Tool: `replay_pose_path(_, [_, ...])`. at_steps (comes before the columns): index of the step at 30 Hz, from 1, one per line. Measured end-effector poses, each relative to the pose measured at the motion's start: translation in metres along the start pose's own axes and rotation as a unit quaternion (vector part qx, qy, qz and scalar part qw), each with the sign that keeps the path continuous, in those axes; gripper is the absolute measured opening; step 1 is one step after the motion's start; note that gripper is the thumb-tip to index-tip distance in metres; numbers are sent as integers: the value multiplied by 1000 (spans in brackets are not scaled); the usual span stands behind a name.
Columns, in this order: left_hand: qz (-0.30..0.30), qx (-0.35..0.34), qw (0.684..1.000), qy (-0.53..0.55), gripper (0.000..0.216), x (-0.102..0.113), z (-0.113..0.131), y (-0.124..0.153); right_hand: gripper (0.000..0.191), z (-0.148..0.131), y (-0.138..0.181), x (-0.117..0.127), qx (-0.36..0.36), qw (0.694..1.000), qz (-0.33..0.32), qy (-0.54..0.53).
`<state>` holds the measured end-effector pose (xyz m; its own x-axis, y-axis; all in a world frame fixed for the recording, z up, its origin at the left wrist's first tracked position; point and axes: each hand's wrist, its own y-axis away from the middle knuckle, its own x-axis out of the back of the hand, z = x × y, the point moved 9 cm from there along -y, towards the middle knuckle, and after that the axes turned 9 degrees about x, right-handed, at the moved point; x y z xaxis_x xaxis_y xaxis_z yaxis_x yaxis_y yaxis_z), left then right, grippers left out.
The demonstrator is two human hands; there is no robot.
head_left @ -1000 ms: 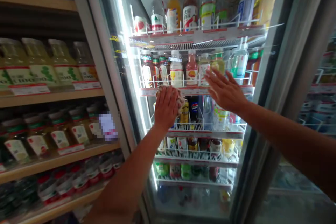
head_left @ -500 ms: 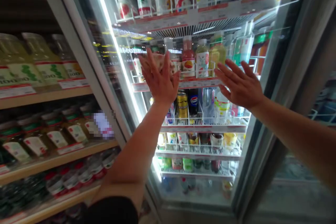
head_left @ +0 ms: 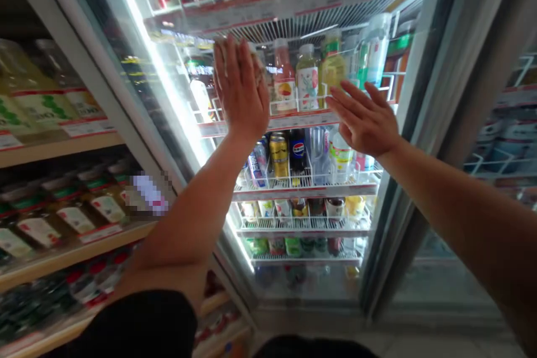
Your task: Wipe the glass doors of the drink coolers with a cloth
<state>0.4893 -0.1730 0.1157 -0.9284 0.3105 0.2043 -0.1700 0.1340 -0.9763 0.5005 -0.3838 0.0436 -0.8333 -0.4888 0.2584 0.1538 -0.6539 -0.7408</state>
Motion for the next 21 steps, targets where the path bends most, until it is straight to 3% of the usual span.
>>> replay_pose_path(3, [-106, -95, 990, -6, 59, -23, 31, 33, 75, 1, 0, -2, -1, 1000, -1, 6])
replay_pose_path(5, [-145, -153, 977, -21, 58, -30, 33, 36, 77, 1, 1, -4, -3, 1000, -5, 10])
replay_pose_path(7, [-107, -160, 980, -46, 61, -24, 11, 12, 79, 2, 1, -5, -6, 1000, -11, 13])
replay_pose_path(9, [-14, -132, 989, -73, 64, -10, -18, -18, 79, 3, 1, -7, -13, 1000, -16, 10])
replay_pose_path(11, [50, -102, 990, -81, 65, -1, -34, -29, 80, 3, 1, -7, -19, 1000, -17, 8])
replay_pose_path(13, [44, -77, 994, -70, 65, -3, -28, -11, 80, 4, 1, -9, -26, 999, -23, 3])
replay_pose_path(15, [-19, -74, 996, -47, 65, -14, -6, 28, 80, 5, 1, -11, -33, 999, -33, -6])
replay_pose_path(18, [-122, -185, 975, -10, 62, -25, 34, 90, 77, 7, 1, -13, -47, 998, -48, -12])
replay_pose_path(19, [-135, -210, 968, -13, 61, -23, 37, 98, 75, 7, 1, -13, -48, 997, -52, -11])
replay_pose_path(21, [-119, -199, 972, -43, 60, -14, 19, 87, 72, 7, 0, -13, -49, 997, -57, -6])
